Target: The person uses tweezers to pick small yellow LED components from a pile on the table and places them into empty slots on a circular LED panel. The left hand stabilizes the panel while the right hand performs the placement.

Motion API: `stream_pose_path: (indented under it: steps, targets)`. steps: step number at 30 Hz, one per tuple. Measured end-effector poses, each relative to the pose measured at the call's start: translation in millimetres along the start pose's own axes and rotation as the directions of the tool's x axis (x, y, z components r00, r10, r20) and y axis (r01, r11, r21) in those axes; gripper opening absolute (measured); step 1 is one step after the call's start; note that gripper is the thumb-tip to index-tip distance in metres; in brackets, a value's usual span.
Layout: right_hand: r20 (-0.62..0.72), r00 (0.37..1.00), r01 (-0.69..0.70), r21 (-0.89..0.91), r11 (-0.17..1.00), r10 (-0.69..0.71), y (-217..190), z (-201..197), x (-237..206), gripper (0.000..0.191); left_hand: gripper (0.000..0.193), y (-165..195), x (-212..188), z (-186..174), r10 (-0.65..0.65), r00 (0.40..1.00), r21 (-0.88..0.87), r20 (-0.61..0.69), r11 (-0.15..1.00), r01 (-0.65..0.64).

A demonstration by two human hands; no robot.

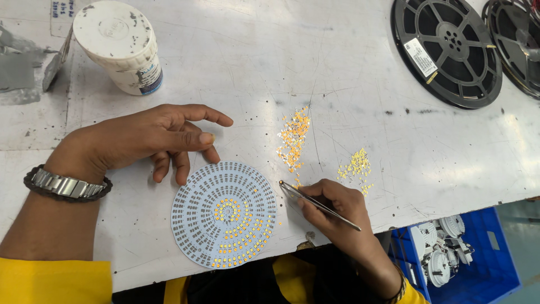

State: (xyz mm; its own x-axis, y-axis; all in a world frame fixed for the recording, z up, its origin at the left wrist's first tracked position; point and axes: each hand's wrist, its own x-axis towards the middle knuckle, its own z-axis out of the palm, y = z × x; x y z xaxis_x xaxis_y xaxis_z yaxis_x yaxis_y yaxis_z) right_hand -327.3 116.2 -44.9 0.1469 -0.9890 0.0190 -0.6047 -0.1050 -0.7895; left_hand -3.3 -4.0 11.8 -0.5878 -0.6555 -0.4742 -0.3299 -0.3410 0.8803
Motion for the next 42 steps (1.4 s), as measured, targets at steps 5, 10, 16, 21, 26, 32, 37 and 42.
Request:
stream_pose_path:
  steps: [5,10,16,21,26,32,37,42]
  targets:
    - [-0.009,1.0,0.022,-0.082,0.996,-0.023,-2,0,0,0.019,0.078,0,0,0,-0.021,1.0,0.01,-0.012,1.0,0.022]
    - [-0.01,0.997,0.07,-0.099,0.993,-0.071,-2,0,0,0.017,0.078,0,-1,0,-0.025,1.0,0.005,-0.014,1.0,0.026]
    - [-0.032,0.999,-0.009,-0.003,1.0,0.009,0,-1,-2,0.016,0.079,0,-1,1,-0.021,1.0,0.003,-0.016,1.0,0.021]
    - [-0.073,0.996,-0.047,-0.022,0.999,0.045,0,-1,-1,0.016,0.08,1,0,2,-0.024,1.0,0.007,-0.02,1.0,0.024]
    - [-0.101,0.994,-0.046,0.003,0.999,0.046,2,0,-1,0.016,0.079,1,1,1,-0.01,1.0,0.021,-0.007,1.0,0.01]
    - [-0.095,0.995,-0.025,0.049,0.998,0.03,15,-3,-9,0.013,0.079,2,1,2,-0.012,1.0,0.042,-0.014,0.999,0.013]
    - [0.009,1.0,-0.019,-0.006,1.0,0.019,23,-13,-29,0.011,0.079,2,0,2,0.018,1.0,0.04,0.023,0.999,-0.019]
    - [0.054,0.946,0.319,0.009,0.948,-0.319,21,-11,-40,0.015,0.08,4,-1,3,0.0,1.0,0.048,-0.002,0.999,0.001]
